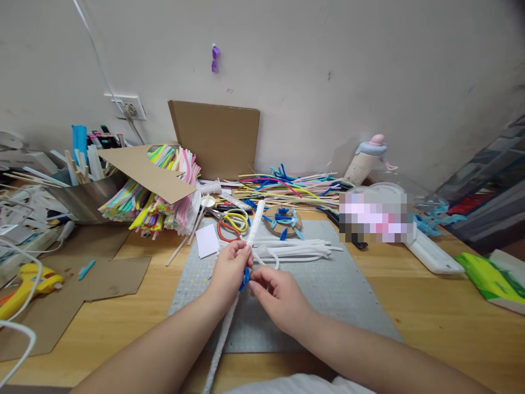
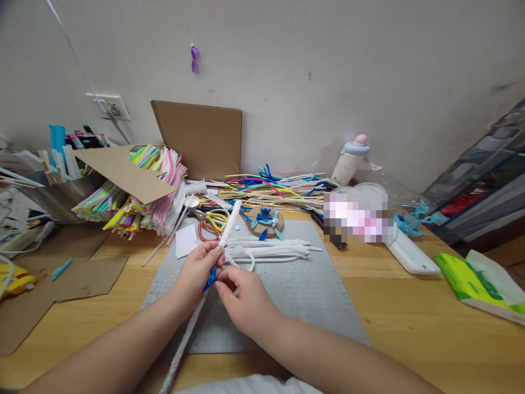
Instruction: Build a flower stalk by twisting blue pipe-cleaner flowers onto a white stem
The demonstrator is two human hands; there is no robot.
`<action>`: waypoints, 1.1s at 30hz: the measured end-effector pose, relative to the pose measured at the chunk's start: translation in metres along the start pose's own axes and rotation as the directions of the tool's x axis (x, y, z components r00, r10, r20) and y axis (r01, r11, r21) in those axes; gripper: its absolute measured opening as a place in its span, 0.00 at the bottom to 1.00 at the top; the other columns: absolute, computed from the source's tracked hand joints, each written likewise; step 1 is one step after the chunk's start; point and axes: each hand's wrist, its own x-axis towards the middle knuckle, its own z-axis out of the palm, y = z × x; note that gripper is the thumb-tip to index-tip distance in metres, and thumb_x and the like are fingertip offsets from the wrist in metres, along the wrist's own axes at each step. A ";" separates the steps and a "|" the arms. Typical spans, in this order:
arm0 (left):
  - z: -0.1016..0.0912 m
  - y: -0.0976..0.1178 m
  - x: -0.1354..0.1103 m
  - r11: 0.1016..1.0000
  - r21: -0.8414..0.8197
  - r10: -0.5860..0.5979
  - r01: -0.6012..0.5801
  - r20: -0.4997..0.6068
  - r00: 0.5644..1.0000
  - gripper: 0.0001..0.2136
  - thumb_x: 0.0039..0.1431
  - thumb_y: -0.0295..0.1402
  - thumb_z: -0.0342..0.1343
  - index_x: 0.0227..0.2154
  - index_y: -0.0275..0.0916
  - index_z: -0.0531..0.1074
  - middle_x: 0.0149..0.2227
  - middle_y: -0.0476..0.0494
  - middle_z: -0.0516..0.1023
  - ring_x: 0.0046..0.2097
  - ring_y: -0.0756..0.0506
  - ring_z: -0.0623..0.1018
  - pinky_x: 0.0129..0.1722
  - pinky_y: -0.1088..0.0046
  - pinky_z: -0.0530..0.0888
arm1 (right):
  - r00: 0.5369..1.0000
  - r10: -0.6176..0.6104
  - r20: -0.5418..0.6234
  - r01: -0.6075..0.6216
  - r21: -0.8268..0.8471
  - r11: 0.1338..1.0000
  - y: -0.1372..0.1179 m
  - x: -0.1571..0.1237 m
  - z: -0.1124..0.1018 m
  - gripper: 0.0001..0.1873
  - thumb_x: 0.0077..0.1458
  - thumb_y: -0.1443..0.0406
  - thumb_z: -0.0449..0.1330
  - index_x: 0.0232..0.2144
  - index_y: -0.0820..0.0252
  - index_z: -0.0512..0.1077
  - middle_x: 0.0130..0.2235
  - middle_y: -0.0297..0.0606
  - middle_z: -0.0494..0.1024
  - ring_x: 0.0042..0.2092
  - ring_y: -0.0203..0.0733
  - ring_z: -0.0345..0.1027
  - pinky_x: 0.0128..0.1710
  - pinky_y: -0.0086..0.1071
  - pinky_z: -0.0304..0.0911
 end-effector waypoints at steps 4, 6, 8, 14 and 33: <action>-0.001 0.002 -0.001 0.997 -0.039 -0.060 0.063 0.067 0.996 0.10 0.45 0.37 0.57 0.25 0.36 0.64 0.17 0.55 0.65 0.16 0.57 0.62 0.16 0.82 0.58 | 0.999 -0.051 -0.007 0.050 -0.074 0.996 -0.004 -0.002 -0.002 0.05 0.53 0.67 0.51 0.27 0.60 0.65 0.23 0.28 0.66 0.24 0.30 0.56 0.23 0.23 0.52; -0.001 0.002 -0.001 0.990 -0.074 -0.111 0.121 0.134 0.985 0.11 0.44 0.37 0.58 0.24 0.37 0.63 0.17 0.56 0.65 0.15 0.57 0.61 0.15 0.82 0.58 | 0.997 -0.073 -0.026 0.069 -0.140 0.988 -0.005 -0.003 -0.002 0.05 0.52 0.67 0.52 0.24 0.60 0.63 0.22 0.28 0.64 0.23 0.30 0.55 0.22 0.24 0.50; -0.001 0.002 0.000 0.982 -0.104 -0.136 0.160 0.202 0.970 0.11 0.45 0.37 0.57 0.23 0.37 0.62 0.18 0.56 0.64 0.15 0.57 0.61 0.14 0.82 0.58 | 0.993 -0.104 -0.047 0.092 -0.211 0.973 -0.005 -0.004 -0.003 0.07 0.51 0.66 0.54 0.22 0.59 0.61 0.21 0.27 0.64 0.22 0.29 0.54 0.21 0.24 0.49; -0.001 0.003 0.000 0.966 -0.169 -0.143 0.197 0.284 0.948 0.10 0.47 0.35 0.57 0.23 0.37 0.61 0.19 0.55 0.64 0.16 0.57 0.64 0.15 0.83 0.59 | 0.949 -0.316 0.015 0.285 -0.472 0.834 -0.009 -0.009 -0.011 0.10 0.54 0.65 0.52 0.21 0.59 0.62 0.21 0.30 0.64 0.22 0.31 0.54 0.23 0.27 0.48; 0.003 0.006 -0.006 0.999 -0.050 0.002 0.010 0.230 0.973 0.11 0.48 0.39 0.55 0.28 0.38 0.63 0.19 0.55 0.66 0.17 0.56 0.63 0.16 0.82 0.60 | 0.975 0.172 0.143 -0.213 0.368 0.905 -0.003 0.000 -0.006 0.11 0.51 0.58 0.54 0.25 0.60 0.61 0.16 0.24 0.60 0.14 0.26 0.52 0.11 0.20 0.52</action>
